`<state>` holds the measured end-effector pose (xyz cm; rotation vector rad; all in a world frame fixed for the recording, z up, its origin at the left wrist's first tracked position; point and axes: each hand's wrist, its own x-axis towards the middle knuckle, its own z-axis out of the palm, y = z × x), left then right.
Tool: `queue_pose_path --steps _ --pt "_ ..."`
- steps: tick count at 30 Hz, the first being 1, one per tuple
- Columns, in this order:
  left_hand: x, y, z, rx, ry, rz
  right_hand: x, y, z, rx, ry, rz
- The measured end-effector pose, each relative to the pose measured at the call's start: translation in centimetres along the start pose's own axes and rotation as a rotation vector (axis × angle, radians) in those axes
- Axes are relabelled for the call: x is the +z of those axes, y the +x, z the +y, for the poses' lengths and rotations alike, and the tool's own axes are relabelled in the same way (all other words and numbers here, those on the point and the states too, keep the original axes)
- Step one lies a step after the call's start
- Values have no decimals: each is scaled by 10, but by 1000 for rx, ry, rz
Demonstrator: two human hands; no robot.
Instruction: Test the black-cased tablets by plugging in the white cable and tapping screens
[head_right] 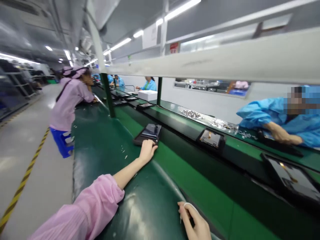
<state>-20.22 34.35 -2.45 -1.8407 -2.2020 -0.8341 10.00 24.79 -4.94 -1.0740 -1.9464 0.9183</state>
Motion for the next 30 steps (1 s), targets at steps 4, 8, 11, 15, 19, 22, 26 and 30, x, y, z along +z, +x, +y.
queue_pose_path --steps 4,8,11,15,19,22,26,30 --pt "-11 -53 36 73 -81 -55 -9 3 1 -43 -79 76" --pt "-22 -111 67 145 -158 -93 -23 -7 -3 -143 -257 327" --pt "-31 -157 88 188 -218 -108 -35 -24 -6 -183 -336 461" --pt "-46 -221 114 226 -294 -129 -65 -42 -7 -9 -233 641" --pt "-62 -292 142 273 -367 -144 -127 -53 -16 109 167 1094" --pt "-69 -349 159 332 -420 -135 -175 -67 -38 -40 251 1276" --pt "-85 -407 172 555 -516 11 -193 -81 -72 -64 149 1170" --pt "-126 -411 171 663 -698 -65 -161 -70 -68 127 174 753"
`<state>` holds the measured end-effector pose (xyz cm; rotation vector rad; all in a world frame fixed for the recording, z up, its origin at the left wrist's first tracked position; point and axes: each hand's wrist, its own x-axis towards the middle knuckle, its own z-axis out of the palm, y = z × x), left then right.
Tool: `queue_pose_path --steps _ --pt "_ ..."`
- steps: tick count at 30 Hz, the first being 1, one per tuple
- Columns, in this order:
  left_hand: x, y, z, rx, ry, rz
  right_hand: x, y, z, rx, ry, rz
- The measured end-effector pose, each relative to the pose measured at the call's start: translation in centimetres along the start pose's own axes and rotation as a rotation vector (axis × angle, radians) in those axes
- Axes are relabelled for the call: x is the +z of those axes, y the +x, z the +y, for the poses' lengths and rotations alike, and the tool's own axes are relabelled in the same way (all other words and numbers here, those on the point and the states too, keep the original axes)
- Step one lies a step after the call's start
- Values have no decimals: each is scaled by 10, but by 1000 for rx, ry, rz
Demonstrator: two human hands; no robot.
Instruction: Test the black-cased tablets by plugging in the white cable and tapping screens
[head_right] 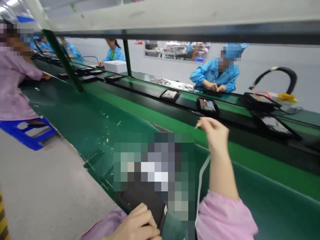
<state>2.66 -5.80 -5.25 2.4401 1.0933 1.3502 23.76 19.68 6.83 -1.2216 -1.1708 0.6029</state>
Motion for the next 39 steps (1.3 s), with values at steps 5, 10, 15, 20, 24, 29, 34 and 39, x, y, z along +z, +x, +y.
queue_pose_path --steps 5,10,15,20,24,29,34,39 --pt "-46 37 -25 -150 111 -173 41 -18 41 415 101 -350" --pt "-48 44 -67 -422 243 -388 53 -28 50 535 180 -384" --pt "-43 40 -71 -500 167 -443 57 -29 55 585 221 -390" --pt "-44 44 -69 -541 141 -468 59 -28 59 626 227 -398" --pt "-44 45 -70 -553 130 -469 59 -28 60 639 231 -403" --pt "-44 42 -71 -543 125 -446 58 -27 61 646 235 -397" --pt "-43 43 -71 -548 122 -438 58 -26 62 646 227 -401" --pt "-43 43 -70 -559 124 -445 60 -25 66 631 214 -422"
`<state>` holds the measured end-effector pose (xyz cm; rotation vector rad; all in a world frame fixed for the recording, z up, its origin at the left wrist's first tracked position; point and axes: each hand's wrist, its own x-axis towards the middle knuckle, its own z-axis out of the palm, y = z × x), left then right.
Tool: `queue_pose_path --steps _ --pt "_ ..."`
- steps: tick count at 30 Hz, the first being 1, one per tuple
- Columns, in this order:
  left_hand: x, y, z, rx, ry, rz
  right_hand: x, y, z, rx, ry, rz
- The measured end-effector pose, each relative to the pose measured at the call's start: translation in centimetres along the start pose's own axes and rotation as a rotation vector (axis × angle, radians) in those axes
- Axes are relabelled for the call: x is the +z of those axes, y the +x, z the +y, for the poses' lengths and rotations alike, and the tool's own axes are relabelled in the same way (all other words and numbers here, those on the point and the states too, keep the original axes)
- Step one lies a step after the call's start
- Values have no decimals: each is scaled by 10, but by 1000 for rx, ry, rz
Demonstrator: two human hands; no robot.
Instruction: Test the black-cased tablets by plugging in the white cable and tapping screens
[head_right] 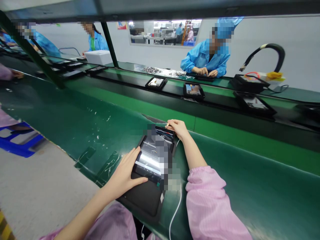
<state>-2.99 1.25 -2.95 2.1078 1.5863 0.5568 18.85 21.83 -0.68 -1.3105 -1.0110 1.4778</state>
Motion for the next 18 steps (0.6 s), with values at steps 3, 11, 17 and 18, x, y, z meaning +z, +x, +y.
queue_pose_path --steps 3,11,17,18 --pt "1 0 -1 6 2 4 -1 1 1 -7 -22 -19" --pt "0 0 1 -16 3 11 -5 6 6 -45 -100 -76" --pt "-4 1 10 -100 -34 -13 -6 6 9 -73 -167 -109" --pt "-4 2 11 -108 -35 -15 -6 5 9 -74 -181 -112"
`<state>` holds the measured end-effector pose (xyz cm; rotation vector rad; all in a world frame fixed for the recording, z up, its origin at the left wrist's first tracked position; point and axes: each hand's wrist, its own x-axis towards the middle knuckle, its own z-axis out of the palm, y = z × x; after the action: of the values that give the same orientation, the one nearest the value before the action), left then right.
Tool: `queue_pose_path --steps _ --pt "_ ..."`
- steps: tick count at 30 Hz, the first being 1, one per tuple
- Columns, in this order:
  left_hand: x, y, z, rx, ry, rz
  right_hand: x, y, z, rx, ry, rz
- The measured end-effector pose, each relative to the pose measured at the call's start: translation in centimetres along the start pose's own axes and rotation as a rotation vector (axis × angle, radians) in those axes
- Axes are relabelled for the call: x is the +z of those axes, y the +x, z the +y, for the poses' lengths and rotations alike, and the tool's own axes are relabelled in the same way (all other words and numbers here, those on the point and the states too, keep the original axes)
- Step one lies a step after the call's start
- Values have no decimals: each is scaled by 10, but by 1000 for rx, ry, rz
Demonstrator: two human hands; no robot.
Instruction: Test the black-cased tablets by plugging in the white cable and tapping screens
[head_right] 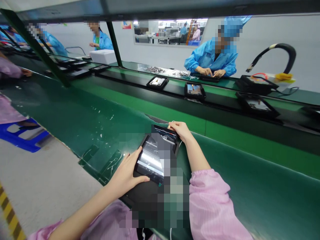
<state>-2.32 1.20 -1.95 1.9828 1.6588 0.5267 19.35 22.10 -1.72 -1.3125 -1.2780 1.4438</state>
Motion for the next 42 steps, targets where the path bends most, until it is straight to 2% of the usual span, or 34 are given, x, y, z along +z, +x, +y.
queue_pose_path --steps 7,13,20,27,33,42 --pt "-1 0 7 -39 93 -10 0 -3 -2 23 -88 -8" --pt "0 -1 10 3 171 -32 1 -2 0 49 -135 27" --pt "-8 0 21 -10 197 -68 2 -4 -7 10 -202 28" --pt "-6 0 26 -32 110 -84 6 -3 -7 -17 -246 7" --pt "-7 0 26 -44 5 -130 5 -9 -10 19 -197 -24" --pt "-4 1 20 -6 -64 -114 2 -12 -16 90 -159 -26"
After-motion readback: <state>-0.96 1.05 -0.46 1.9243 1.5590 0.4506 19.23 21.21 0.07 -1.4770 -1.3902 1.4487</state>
